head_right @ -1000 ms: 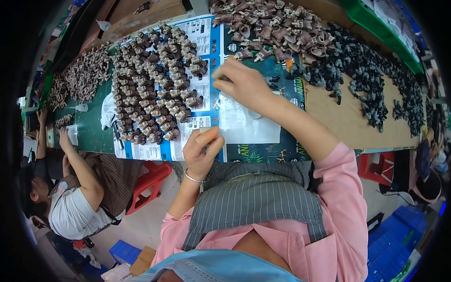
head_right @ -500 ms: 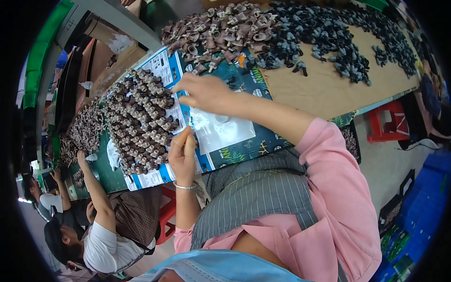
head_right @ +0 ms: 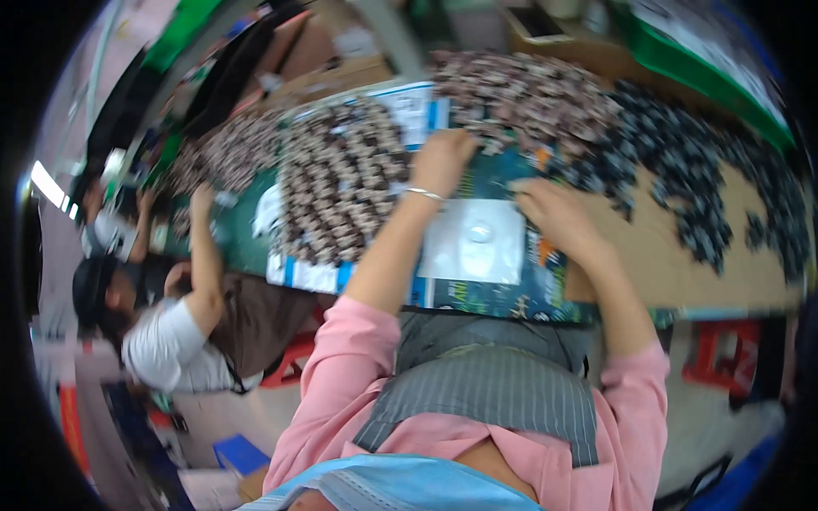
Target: The person assembles small plastic components and rubber fittings by hand at a manufacturing workstation.
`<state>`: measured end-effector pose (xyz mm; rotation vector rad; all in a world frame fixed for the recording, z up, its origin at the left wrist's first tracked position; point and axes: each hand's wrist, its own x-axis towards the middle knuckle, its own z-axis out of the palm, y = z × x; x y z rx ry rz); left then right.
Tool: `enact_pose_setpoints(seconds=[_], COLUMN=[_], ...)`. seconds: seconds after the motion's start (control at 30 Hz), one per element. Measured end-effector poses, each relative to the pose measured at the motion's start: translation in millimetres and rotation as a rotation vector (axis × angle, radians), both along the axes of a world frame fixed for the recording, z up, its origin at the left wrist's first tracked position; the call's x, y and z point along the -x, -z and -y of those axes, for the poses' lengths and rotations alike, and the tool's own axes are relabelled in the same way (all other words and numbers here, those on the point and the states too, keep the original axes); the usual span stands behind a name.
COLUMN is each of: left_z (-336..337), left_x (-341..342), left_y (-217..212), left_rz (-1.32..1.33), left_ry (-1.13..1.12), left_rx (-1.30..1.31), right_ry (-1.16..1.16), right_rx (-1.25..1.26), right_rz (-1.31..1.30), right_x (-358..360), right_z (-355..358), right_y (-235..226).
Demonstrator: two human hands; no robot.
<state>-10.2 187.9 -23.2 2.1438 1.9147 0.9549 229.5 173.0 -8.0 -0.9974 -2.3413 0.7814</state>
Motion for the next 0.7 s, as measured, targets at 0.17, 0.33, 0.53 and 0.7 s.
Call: enact_pose_setpoints(seconds=[0.17,0.33,0.53,0.7], left_z=[-8,-3,7,50], left_x=[-18,-13,-14,-17], left_y=[12,17,16,-14], left_rz=[0.200,0.252,0.237,0.413], left_ry=[-0.086,-0.002,-0.010,-0.053], left_rx=[-0.046,0.064,0.022,-0.109], right_ry=[0.092,0.261,0.266,0.290], right_rx=[0.010,-0.112,-0.069,0.126], right_rz=[0.048,0.089,0.130,0.007], right_x=[-14,-16,-21,-38], right_z=[5,11,20,15], right_y=[-2,-10,9,23])
